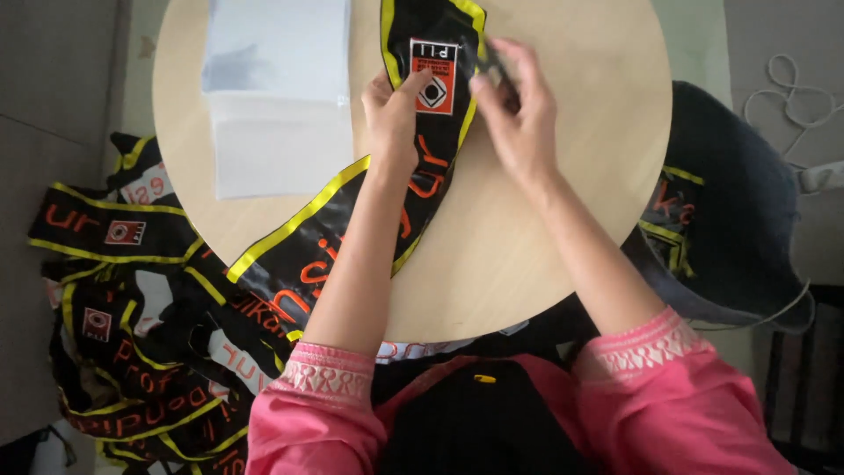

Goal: The person folds black fabric sashes with yellow trim and orange text on a table, placing a folded sash into a plastic bag.

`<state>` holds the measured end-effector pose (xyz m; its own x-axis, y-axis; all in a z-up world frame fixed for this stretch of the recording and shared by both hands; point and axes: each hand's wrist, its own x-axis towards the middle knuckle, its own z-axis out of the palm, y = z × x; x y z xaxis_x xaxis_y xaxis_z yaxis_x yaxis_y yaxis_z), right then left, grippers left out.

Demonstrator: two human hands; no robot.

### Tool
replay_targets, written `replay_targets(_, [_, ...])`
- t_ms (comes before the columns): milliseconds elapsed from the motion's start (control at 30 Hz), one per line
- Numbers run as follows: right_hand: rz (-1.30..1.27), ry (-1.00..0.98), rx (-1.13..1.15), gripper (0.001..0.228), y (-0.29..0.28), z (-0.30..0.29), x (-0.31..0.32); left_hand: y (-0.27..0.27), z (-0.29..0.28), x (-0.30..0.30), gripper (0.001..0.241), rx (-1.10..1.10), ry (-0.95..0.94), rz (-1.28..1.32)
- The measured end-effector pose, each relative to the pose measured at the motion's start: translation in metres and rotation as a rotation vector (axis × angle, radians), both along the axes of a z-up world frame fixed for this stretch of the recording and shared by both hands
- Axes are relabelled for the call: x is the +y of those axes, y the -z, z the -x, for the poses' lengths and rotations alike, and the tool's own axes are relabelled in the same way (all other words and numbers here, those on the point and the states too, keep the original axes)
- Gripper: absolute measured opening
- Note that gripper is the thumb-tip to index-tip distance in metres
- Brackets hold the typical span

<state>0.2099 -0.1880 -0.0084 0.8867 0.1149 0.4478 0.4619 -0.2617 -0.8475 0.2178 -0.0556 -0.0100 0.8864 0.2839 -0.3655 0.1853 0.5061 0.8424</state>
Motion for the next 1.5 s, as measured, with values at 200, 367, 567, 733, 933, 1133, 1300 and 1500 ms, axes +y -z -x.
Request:
replay_targets(200, [0.155, 0.012, -0.020, 0.032, 0.000, 0.028, 0.009, 0.034, 0.002, -0.016, 0.008, -0.186, -0.168, -0.042])
replay_targets(367, [0.121, 0.032, -0.072, 0.030, 0.007, 0.025, 0.010, 0.018, 0.014, -0.021, 0.004, -0.211, -0.030, 0.064])
replay_targets(567, [0.109, 0.077, -0.103, 0.023, 0.004, 0.024, 0.009, 0.002, 0.018, -0.020, 0.019, 0.043, -0.135, 0.205])
replay_targets(733, [0.092, 0.049, -0.105, 0.023, 0.007, 0.023, 0.009, 0.005, 0.019, -0.020, 0.020, -0.027, -0.135, 0.199])
replay_targets(933, [0.094, 0.034, -0.113, 0.025, 0.005, 0.024, 0.009, 0.006, 0.020, -0.021, 0.025, -0.050, -0.140, 0.188])
replay_targets(1133, [0.106, 0.047, -0.119, 0.025, 0.007, 0.024, 0.009, 0.011, 0.019, -0.021, 0.015, -0.174, -0.108, 0.155])
replay_targets(1300, [0.119, 0.045, -0.126, 0.027, 0.011, 0.023, 0.009, 0.005, 0.021, -0.020, 0.021, -0.085, -0.131, 0.192])
replay_targets(1500, [0.091, 0.058, -0.101, 0.027, 0.011, 0.024, 0.010, 0.002, 0.022, -0.022, 0.020, -0.103, -0.140, 0.238])
